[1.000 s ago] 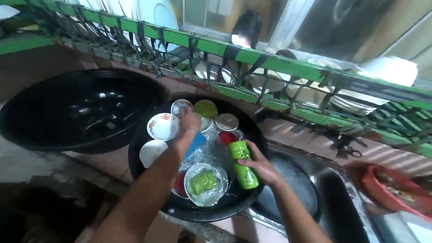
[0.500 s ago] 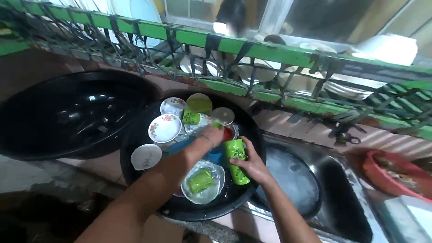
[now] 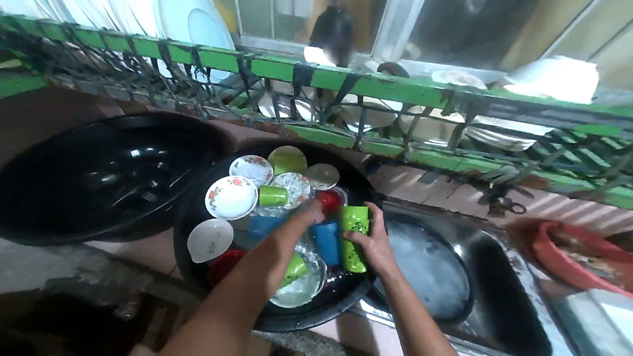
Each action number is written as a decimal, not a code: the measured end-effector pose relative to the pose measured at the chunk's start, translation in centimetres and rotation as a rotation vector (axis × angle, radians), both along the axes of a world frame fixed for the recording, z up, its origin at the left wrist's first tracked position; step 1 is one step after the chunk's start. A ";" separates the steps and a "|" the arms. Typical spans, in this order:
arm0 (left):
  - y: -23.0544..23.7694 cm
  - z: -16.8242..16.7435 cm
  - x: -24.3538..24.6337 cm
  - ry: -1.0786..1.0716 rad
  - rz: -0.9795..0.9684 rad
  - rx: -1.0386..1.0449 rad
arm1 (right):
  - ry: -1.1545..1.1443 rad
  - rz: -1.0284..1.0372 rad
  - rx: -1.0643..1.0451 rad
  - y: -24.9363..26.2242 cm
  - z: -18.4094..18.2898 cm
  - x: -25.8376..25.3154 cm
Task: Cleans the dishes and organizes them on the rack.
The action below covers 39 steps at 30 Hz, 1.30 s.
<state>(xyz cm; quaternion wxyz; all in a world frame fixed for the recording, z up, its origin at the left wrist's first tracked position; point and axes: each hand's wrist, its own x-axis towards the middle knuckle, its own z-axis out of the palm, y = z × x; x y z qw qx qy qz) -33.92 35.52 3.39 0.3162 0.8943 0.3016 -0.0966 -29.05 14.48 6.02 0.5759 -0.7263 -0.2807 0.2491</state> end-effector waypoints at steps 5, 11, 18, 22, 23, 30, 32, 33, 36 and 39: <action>-0.1 -1.1 -1.3 -0.052 -0.004 -0.015 | -0.016 0.051 -0.065 0.4 0.2 -0.3; -1.1 1.7 -2.4 -0.565 0.721 -0.424 | 0.115 0.285 -0.142 0.2 2.0 0.7; -3.0 5.0 -4.1 -0.837 0.732 -0.510 | -0.025 0.528 -0.527 2.9 10.5 2.0; -4.0 5.6 -5.5 -0.816 0.461 -0.441 | -0.005 0.621 -0.470 4.2 9.4 2.7; -3.4 5.9 -6.4 -0.771 0.421 -0.290 | 0.014 0.590 -0.414 3.9 8.7 2.5; 4.9 4.3 -9.7 -0.155 0.734 -0.002 | 0.275 0.320 0.010 0.6 2.3 2.8; 5.1 3.0 -8.7 -0.224 0.747 -0.046 | 0.284 0.246 0.044 0.3 1.2 2.4; 4.7 2.5 -8.2 -0.296 0.703 -0.039 | 0.287 0.214 0.054 0.3 0.9 2.2; 1.7 2.9 -6.5 -0.248 0.319 0.105 | 0.292 0.149 0.083 0.3 0.7 1.9; -0.9 3.6 -3.9 -0.011 -0.039 0.225 | 0.300 0.137 0.107 0.4 0.7 2.0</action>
